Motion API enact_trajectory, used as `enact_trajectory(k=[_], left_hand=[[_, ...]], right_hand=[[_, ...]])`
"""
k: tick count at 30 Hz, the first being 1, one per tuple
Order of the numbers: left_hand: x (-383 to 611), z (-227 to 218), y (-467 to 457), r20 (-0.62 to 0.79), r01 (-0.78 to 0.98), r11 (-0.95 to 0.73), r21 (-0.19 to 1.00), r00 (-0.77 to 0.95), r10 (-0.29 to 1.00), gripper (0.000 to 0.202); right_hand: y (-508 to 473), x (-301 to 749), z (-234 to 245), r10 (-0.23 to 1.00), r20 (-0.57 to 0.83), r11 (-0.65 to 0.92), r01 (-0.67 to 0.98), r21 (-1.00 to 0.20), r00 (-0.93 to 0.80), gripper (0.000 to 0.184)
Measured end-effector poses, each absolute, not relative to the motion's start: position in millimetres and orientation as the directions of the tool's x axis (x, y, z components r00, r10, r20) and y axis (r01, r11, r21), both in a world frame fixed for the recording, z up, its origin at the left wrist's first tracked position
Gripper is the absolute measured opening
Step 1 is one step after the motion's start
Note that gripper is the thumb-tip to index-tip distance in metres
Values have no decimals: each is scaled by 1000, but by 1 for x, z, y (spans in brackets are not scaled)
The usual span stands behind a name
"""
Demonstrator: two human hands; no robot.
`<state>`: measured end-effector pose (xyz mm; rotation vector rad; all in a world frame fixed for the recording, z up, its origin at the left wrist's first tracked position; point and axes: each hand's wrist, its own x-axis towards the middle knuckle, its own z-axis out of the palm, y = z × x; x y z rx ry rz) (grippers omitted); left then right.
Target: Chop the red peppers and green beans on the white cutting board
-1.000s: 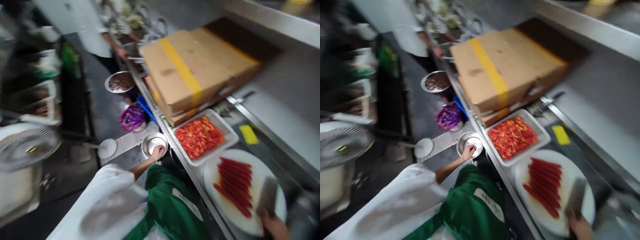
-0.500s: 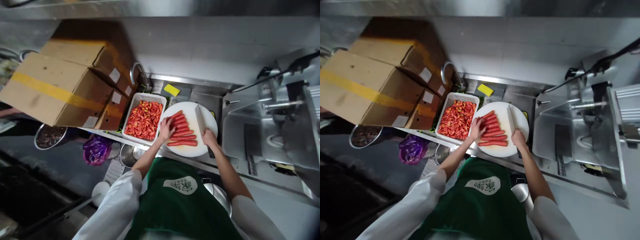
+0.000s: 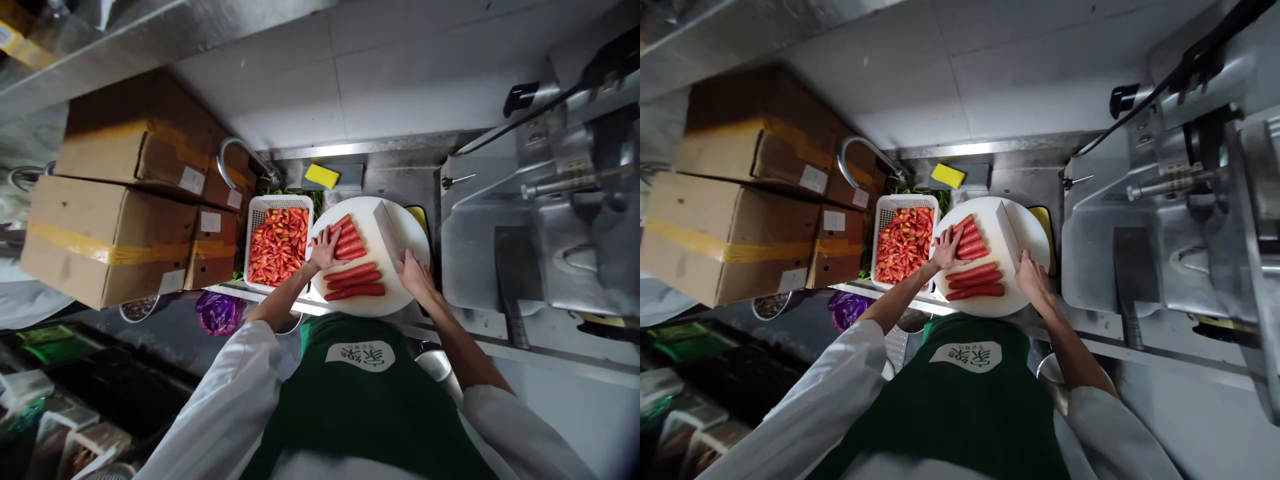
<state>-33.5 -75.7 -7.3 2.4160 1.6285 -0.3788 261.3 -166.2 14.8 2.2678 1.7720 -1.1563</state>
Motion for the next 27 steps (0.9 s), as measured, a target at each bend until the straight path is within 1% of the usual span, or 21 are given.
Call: enact_trajectory(k=[4,7,8,11,12,14,16,18,22,27], left_hand=[[-24,-14,-31,-283,940,-336,56,338,898,121],[-20,-3,-22,-241,924,-369,100,383,892,114],[-19,2,-29,-201,912,-393,120,410,890,108],[-15,12,-79,-102,848,-484,216,513,852,77],[-13,11,-101,-101,818,-515,256,553,827,69],[-9,5,-147,-115,769,-558,313,614,781,63],[-4,-6,-183,-107,763,-563,316,619,778,61],[-1,-16,-202,-78,787,-541,297,585,807,59],[2,-25,-208,-17,813,-513,274,538,843,57],[3,-24,-207,4,810,-513,285,534,845,58]], right_hand=[[-200,266,31,810,-579,-335,881,-334,89,38],[-237,262,41,776,-623,-340,895,-290,93,37],[-250,259,43,769,-633,-332,901,-279,87,35],[-280,245,47,753,-655,-310,913,-267,65,31],[-287,239,48,744,-666,-310,912,-268,57,30],[-295,226,47,727,-685,-306,909,-281,33,27],[-297,216,44,734,-679,-288,913,-289,17,27],[-295,210,42,741,-671,-269,922,-279,13,27],[-289,219,45,708,-706,-267,930,-251,13,28],[-296,233,74,700,-714,-252,944,-212,26,28]])
